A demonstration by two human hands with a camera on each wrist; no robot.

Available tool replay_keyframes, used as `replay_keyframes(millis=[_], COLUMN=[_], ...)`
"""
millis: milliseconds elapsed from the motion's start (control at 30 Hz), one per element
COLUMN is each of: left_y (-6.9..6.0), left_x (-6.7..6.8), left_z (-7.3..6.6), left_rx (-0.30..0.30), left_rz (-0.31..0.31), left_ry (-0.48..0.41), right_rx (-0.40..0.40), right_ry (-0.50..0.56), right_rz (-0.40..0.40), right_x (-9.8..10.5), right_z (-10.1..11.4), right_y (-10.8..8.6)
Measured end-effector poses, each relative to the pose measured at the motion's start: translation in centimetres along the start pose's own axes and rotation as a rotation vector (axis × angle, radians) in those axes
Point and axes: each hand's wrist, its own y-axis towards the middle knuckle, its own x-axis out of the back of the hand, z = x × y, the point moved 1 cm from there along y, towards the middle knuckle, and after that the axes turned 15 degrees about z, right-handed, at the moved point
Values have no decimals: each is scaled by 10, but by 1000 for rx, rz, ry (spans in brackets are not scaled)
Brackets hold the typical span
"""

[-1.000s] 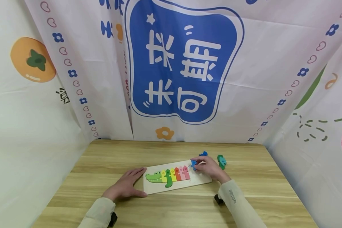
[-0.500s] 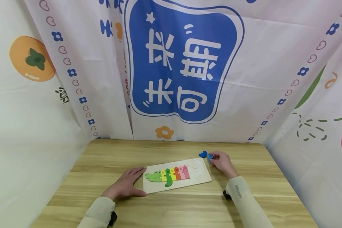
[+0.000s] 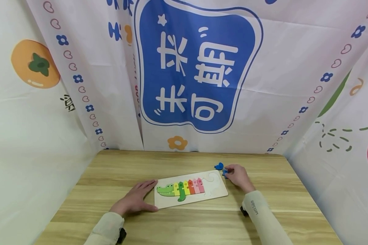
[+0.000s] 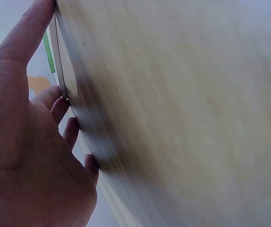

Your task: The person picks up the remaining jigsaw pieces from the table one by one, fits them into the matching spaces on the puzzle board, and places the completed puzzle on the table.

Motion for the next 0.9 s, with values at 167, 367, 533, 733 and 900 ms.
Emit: replay_keyframes(millis=[167, 367, 533, 733, 900], left_y=[-1, 0, 1, 1, 1], left_x=[2, 2, 1, 1, 2], left_z=[-2, -2, -1, 0, 0], left_rx=[8, 29, 29, 29, 22], left_rz=[14, 21, 22, 22, 23], left_ry=[7, 6, 9, 6, 10], right_rx=[30, -51, -118, -131, -149], right_ry=[0, -50, -56, -23, -27], right_rz=[-108, -87, 7, 23, 17], right_x=[11, 24, 25, 26, 26], right_z=[-8, -24, -28, -25, -23], right_y=[-2, 0, -1, -2, -2])
